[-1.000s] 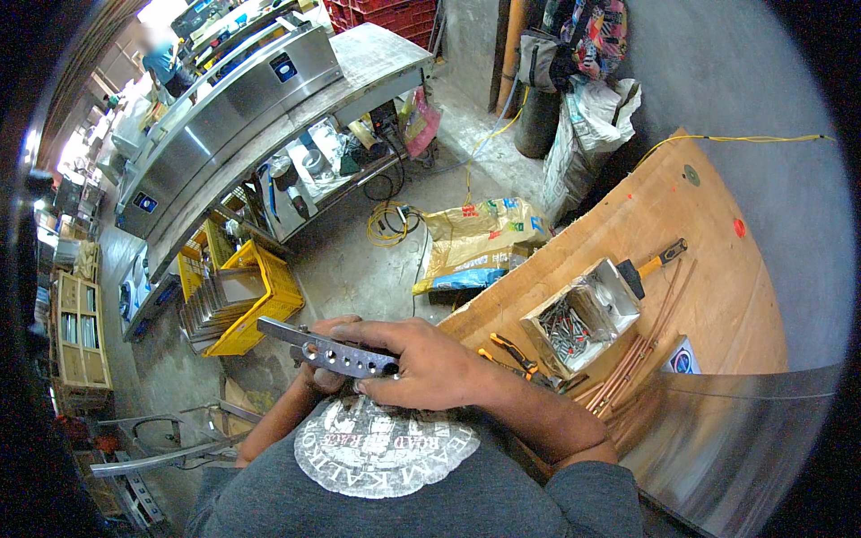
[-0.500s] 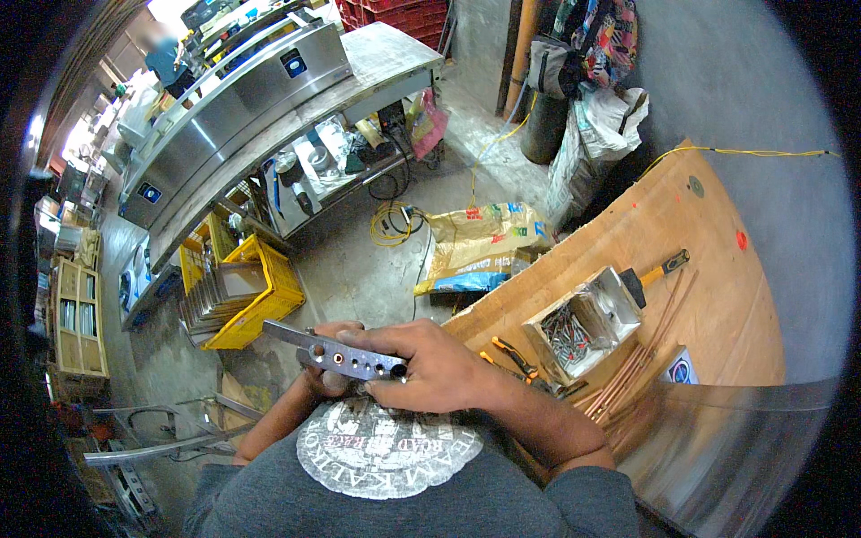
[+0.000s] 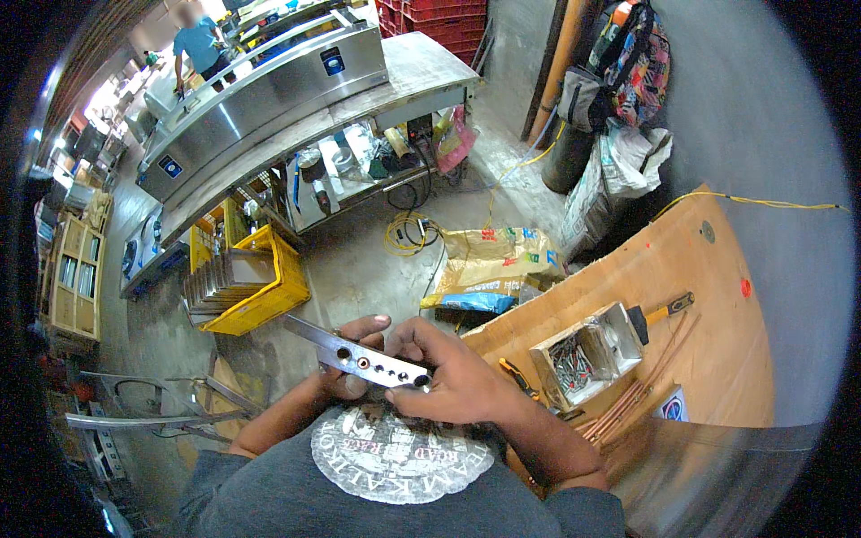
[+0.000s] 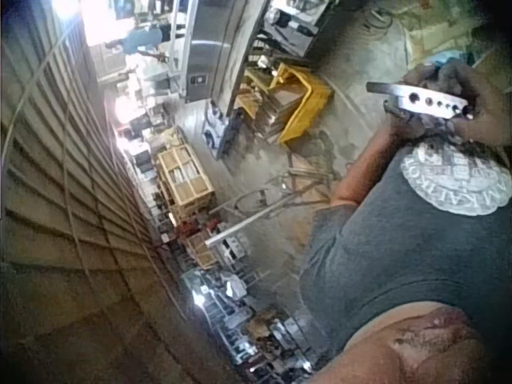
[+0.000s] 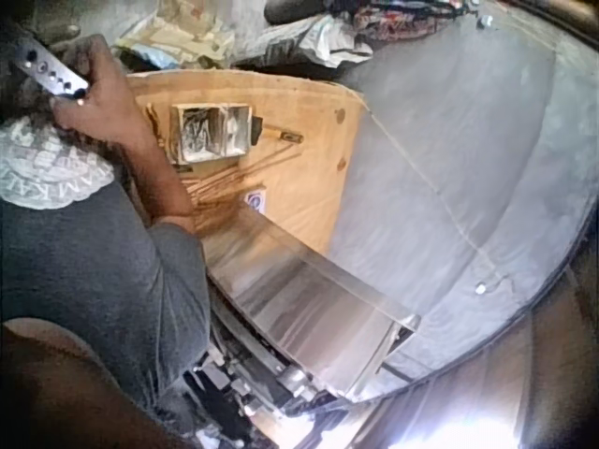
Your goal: The person assembles a metal bracket with copper tubing, using pliers and a red clamp to secure and adjust the components. They manipulate the parts by hand, tighten connections, and place the assembled unit on a workbench.
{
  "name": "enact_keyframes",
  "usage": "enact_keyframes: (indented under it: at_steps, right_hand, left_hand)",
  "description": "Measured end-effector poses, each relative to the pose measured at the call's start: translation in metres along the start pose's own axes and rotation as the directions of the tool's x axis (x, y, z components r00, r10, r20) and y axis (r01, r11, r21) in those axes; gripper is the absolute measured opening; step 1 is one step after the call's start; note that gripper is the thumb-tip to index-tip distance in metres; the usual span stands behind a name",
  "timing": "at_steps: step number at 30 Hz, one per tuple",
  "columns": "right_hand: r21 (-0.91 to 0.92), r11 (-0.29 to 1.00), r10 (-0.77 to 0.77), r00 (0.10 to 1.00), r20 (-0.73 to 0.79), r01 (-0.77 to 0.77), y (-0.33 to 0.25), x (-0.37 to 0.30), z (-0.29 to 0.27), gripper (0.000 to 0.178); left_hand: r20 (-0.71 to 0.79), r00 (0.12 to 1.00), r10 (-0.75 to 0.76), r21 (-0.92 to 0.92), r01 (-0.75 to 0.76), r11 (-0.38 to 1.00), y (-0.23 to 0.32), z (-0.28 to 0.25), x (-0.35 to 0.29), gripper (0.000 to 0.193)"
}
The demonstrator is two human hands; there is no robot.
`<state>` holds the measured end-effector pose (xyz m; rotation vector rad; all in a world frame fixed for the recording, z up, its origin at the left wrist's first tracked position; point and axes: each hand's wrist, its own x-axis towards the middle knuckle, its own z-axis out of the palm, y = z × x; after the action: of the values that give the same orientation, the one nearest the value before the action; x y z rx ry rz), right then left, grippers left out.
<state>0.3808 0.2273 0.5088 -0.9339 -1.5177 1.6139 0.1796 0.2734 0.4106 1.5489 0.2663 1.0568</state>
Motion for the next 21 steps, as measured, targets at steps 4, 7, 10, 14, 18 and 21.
enact_keyframes:
  at_steps: [4, 7, 10, 14, 18, 21]
  right_hand:
    - [0.024, 0.998, -0.049, 0.998, -0.036, 0.05, 0.001, 0.001, 0.002, 0.04]
    - [0.064, 0.996, -0.058, 0.998, -0.018, 0.059, -0.003, 0.005, 0.004, 0.042]
    - [-0.224, 0.974, 0.012, 0.996, 0.089, 0.008, -0.017, 0.004, -0.004, 0.049]
    - [-0.012, 0.994, -0.107, 0.993, 0.058, 0.108, -0.005, 0.001, -0.002, 0.062]
    - [0.261, 0.96, -0.084, 0.995, -0.058, 0.096, -0.009, -0.004, -0.002, 0.08]
    - [0.25, 0.945, -0.193, 0.977, -0.094, 0.211, 0.008, -0.006, 0.0, 0.081]
  left_hand:
    - [0.0, 0.999, -0.036, -0.079, 0.036, 0.996, 0.008, 0.005, 0.005, 0.065]
    - [0.021, 0.996, -0.085, -0.238, 0.087, 0.967, 0.017, 0.008, 0.008, 0.066]
    - [0.066, 0.996, -0.053, -0.065, 0.058, 0.996, 0.017, 0.0, 0.005, 0.066]
    - [-0.075, 0.997, -0.026, -0.01, 0.025, 1.0, 0.01, -0.002, -0.01, 0.054]
    - [-0.172, 0.951, 0.256, 0.447, -0.157, 0.881, -0.009, -0.021, -0.025, 0.047]
    - [-0.271, 0.949, 0.159, 0.162, -0.118, 0.98, 0.002, -0.033, -0.026, 0.049]
